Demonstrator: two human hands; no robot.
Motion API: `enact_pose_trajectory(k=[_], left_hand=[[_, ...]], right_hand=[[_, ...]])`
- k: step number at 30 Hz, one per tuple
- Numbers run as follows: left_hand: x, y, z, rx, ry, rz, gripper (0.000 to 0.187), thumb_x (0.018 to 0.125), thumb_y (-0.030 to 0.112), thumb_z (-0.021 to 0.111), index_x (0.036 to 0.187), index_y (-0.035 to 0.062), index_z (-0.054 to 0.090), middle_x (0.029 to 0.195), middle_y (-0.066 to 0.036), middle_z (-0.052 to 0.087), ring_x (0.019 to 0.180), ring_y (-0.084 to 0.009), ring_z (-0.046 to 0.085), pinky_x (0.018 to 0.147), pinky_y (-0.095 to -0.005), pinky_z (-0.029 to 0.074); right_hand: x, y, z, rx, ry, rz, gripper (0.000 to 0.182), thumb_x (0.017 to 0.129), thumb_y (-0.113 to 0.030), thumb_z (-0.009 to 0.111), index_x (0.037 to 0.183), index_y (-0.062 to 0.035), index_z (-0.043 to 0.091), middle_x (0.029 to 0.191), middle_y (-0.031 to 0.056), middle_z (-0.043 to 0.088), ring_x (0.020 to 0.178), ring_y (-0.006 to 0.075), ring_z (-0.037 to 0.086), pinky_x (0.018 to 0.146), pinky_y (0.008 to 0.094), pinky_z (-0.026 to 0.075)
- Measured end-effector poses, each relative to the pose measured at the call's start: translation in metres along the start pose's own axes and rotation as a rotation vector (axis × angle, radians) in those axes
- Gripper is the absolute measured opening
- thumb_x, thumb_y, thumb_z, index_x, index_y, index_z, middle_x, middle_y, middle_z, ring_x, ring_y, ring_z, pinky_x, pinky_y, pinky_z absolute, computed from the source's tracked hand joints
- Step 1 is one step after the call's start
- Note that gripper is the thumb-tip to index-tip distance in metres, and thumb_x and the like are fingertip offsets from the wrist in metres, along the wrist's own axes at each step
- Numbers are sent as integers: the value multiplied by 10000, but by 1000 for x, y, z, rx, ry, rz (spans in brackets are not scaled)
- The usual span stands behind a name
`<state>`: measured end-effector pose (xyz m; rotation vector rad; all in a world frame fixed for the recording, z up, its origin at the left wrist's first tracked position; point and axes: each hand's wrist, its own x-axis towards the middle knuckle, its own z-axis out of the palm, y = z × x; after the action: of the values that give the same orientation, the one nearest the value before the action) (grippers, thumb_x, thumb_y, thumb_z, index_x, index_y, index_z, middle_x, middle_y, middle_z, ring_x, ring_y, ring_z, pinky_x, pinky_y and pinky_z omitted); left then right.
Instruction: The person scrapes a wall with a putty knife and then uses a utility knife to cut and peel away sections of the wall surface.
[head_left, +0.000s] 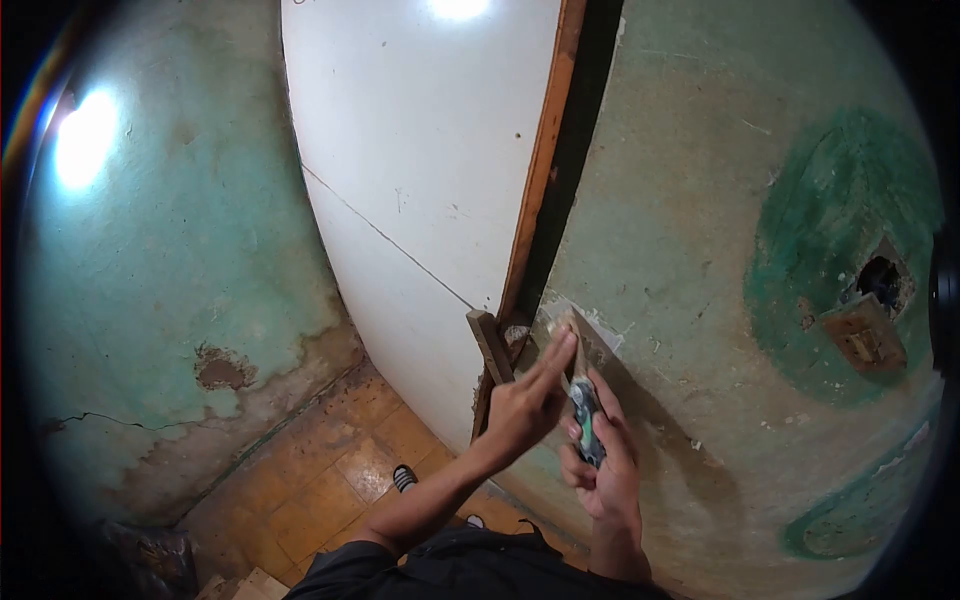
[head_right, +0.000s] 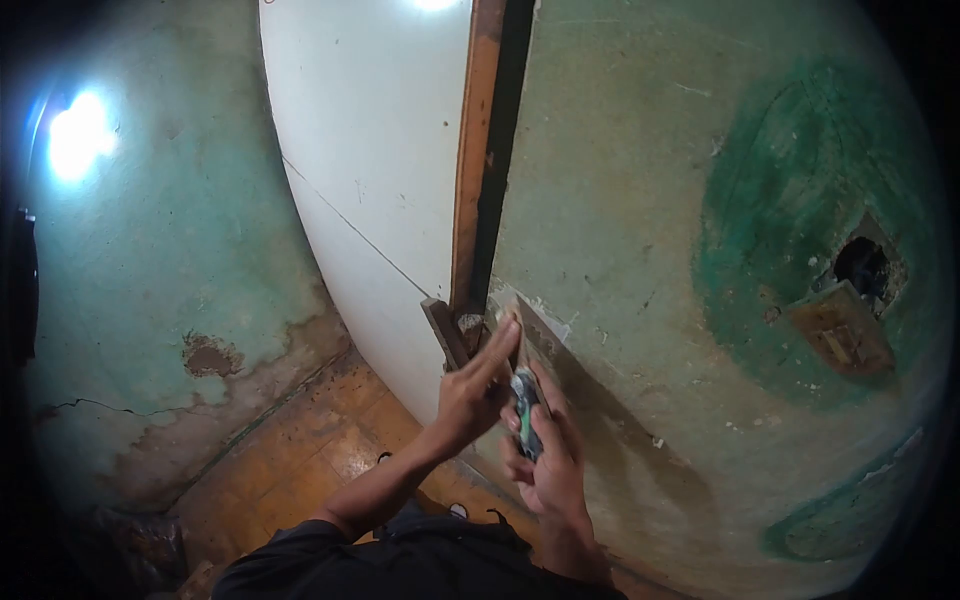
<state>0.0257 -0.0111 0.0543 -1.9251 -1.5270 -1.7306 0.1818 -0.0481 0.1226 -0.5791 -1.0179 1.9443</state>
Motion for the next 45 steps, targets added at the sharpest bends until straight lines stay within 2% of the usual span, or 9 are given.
enact_pose_trajectory(k=[9,11,13,17,27,30,33,43,45], left_hand=[[0,3,-3,36,-55,17,843,767,-26,659,1565,144,445,1563,-68,507,804,-229,750,599,-318,585],[-1,3,-5,16,-66,-59,831,767,-25,651,1557,148,458,1547,-68,525,816,-240,750,589,-321,585],[7,3,-8,-64,-107,-166,866,763,-82,654,1567,161,443,1566,-94,494,1004,-299,742,740,-329,619],[-1,3,0,-73,-90,-3,809,776,-34,638,1547,139,467,1551,-76,516,833,-255,749,591,-323,583],[8,2,-2,-72,-75,-53,903,743,-51,675,1583,150,410,1587,-75,471,877,-244,744,677,-319,599],[6,-1,-1,-115,-51,-173,907,729,-46,688,1574,165,434,1569,-63,497,896,-244,745,667,-317,598],[0,-5,0,-61,-60,9,920,729,-34,692,1582,167,413,1585,-68,476,788,-245,729,630,-320,595],[4,0,5,-51,-36,58,935,725,-87,669,1588,147,397,1593,-108,458,801,-228,735,628,-307,594],[4,1,6,-103,-4,-90,928,722,-90,672,1582,139,410,1591,-113,460,863,-255,743,635,-313,593]], right_hand=[[-3,1,2,14,38,-30,570,1086,-207,407,1621,-78,262,975,78,528,468,63,334,410,222,263],[10,3,-3,8,47,-11,580,1083,-214,413,1624,-76,256,966,77,526,458,65,331,405,227,259],[16,0,-1,25,-33,-25,595,1078,-227,426,1627,-77,251,961,78,524,453,63,324,400,225,263],[-9,1,1,41,32,-43,581,1081,-228,426,1618,-75,267,974,77,522,462,61,327,405,226,263],[10,-1,3,-21,2,-40,589,1076,-295,456,1604,-90,297,984,57,501,477,50,307,413,210,249],[22,-8,3,-41,-54,-11,559,1090,-190,393,1612,-57,246,974,61,526,480,65,369,422,229,280],[-4,-6,10,-85,46,-19,563,1091,-197,404,1615,-69,242,975,57,519,482,66,365,424,233,274],[2,-6,-2,-50,-40,1,575,1099,-241,407,1623,-76,236,979,59,516,498,72,375,447,240,301],[16,-3,-5,53,-52,13,581,1096,-234,419,1626,-79,239,984,64,519,498,76,383,445,238,304]])
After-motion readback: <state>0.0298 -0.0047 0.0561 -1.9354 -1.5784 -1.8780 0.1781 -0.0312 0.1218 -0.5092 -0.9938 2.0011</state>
